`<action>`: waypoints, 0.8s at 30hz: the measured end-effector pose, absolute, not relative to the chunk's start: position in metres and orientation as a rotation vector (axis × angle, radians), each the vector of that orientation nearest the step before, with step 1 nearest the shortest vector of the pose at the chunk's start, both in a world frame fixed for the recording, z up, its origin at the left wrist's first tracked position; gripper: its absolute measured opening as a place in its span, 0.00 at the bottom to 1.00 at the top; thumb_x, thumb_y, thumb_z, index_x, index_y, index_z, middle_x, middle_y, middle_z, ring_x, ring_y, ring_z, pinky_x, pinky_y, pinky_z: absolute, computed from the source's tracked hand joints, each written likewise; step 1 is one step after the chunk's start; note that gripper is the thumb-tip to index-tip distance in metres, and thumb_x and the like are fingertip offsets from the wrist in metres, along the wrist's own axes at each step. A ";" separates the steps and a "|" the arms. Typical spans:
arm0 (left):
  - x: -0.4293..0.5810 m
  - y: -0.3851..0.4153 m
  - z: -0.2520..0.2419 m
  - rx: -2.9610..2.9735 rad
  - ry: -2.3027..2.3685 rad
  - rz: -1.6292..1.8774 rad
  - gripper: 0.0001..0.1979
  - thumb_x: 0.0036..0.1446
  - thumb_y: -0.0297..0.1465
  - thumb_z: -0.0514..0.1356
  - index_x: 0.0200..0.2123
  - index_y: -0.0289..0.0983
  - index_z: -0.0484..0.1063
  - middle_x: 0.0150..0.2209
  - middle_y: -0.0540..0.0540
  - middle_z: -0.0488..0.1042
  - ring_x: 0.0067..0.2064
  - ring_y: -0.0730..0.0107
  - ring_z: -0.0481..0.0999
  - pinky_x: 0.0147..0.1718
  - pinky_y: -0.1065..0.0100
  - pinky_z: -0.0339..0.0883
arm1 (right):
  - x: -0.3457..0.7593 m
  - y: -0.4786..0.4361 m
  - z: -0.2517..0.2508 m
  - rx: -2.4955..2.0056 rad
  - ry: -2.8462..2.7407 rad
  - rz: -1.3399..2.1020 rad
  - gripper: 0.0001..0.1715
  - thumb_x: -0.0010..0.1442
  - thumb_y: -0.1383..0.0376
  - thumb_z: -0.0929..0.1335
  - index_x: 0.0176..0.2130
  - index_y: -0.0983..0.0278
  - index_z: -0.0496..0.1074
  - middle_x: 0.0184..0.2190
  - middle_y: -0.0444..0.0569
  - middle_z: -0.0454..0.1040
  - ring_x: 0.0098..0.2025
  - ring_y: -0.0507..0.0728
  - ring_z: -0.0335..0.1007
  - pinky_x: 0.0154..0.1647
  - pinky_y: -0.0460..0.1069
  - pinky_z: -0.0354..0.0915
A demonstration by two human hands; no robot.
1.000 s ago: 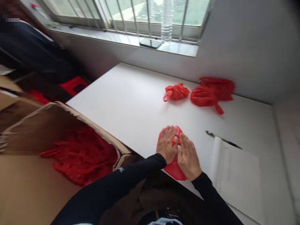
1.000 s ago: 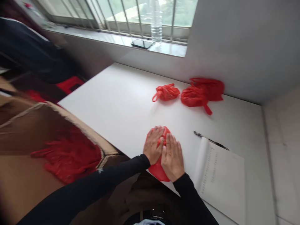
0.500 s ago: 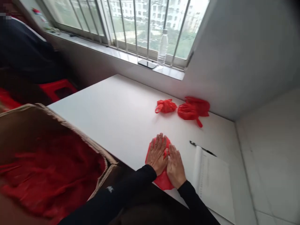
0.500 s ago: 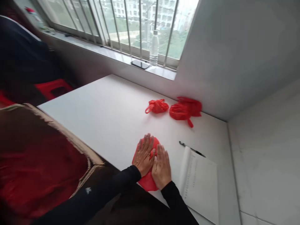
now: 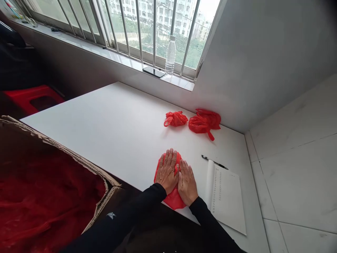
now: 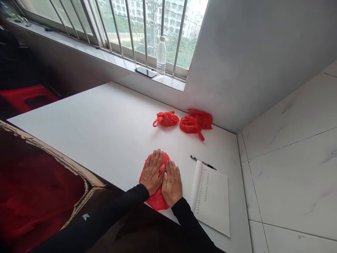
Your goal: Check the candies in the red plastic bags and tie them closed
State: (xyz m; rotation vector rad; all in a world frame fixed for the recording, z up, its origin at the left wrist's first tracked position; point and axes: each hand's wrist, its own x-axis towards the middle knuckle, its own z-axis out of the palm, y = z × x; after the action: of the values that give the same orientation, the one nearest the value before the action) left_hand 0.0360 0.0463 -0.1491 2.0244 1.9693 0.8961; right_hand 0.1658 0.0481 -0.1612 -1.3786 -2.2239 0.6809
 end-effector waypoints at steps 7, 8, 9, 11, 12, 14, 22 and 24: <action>0.039 0.003 -0.099 1.590 1.987 0.931 0.30 0.64 0.34 0.54 0.68 0.36 0.57 0.69 0.36 0.60 0.71 0.50 0.55 0.70 0.45 0.45 | 0.190 0.031 -0.152 -1.445 -1.961 0.766 0.37 0.74 0.53 0.50 0.68 0.74 0.58 0.70 0.63 0.57 0.73 0.64 0.49 0.71 0.66 0.51; 0.041 -0.003 -0.096 1.463 2.011 0.920 0.26 0.64 0.35 0.55 0.65 0.37 0.61 0.64 0.35 0.67 0.67 0.50 0.63 0.67 0.46 0.53 | 0.194 0.027 -0.152 -1.460 -1.927 0.795 0.38 0.73 0.52 0.51 0.67 0.74 0.60 0.68 0.65 0.60 0.71 0.66 0.53 0.70 0.67 0.52; 0.044 -0.008 -0.095 1.332 2.021 0.904 0.23 0.64 0.37 0.55 0.60 0.36 0.65 0.58 0.35 0.72 0.61 0.50 0.70 0.61 0.47 0.62 | 0.197 0.023 -0.153 -1.497 -1.885 0.834 0.37 0.72 0.50 0.54 0.64 0.72 0.64 0.65 0.64 0.65 0.68 0.68 0.57 0.69 0.68 0.53; 0.050 -0.011 -0.100 1.093 2.003 0.877 0.22 0.63 0.43 0.58 0.54 0.34 0.70 0.49 0.35 0.77 0.50 0.53 0.77 0.50 0.50 0.72 | 0.199 0.014 -0.153 -1.514 -1.866 0.967 0.34 0.69 0.48 0.57 0.60 0.68 0.69 0.60 0.62 0.70 0.65 0.69 0.61 0.67 0.69 0.56; 0.053 -0.010 -0.104 1.003 1.973 0.876 0.23 0.62 0.45 0.61 0.52 0.34 0.70 0.47 0.37 0.77 0.46 0.55 0.78 0.46 0.52 0.73 | 0.198 0.009 -0.151 -1.494 -1.864 1.052 0.33 0.69 0.47 0.58 0.59 0.66 0.70 0.59 0.61 0.71 0.64 0.69 0.62 0.66 0.68 0.58; 0.058 -0.006 -0.109 0.888 1.892 0.908 0.22 0.59 0.44 0.65 0.50 0.34 0.72 0.44 0.40 0.78 0.42 0.60 0.78 0.42 0.55 0.74 | 0.196 -0.003 -0.142 -1.416 -1.868 1.213 0.31 0.68 0.47 0.60 0.60 0.62 0.69 0.60 0.58 0.70 0.64 0.68 0.63 0.65 0.65 0.61; -0.003 -0.024 -0.019 0.834 1.612 1.370 0.08 0.62 0.32 0.58 0.41 0.35 0.72 0.37 0.44 0.79 0.36 0.67 0.78 0.37 0.66 0.74 | 0.197 -0.044 -0.060 -1.335 -1.800 1.060 0.29 0.64 0.47 0.65 0.60 0.54 0.70 0.63 0.51 0.68 0.63 0.69 0.66 0.65 0.65 0.61; -0.047 -0.046 0.013 0.842 1.632 1.496 0.13 0.63 0.36 0.57 0.46 0.36 0.72 0.39 0.45 0.79 0.38 0.64 0.80 0.41 0.63 0.75 | 0.198 -0.047 -0.051 -1.418 -1.721 1.030 0.28 0.64 0.47 0.66 0.59 0.55 0.71 0.61 0.51 0.70 0.61 0.69 0.69 0.65 0.66 0.62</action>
State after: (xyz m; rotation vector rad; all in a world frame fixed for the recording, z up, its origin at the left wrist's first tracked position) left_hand -0.0467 -0.0457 0.0135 0.8415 1.6320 1.4962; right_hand 0.1985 -0.0474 -0.0512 -1.4177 -1.7213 1.0300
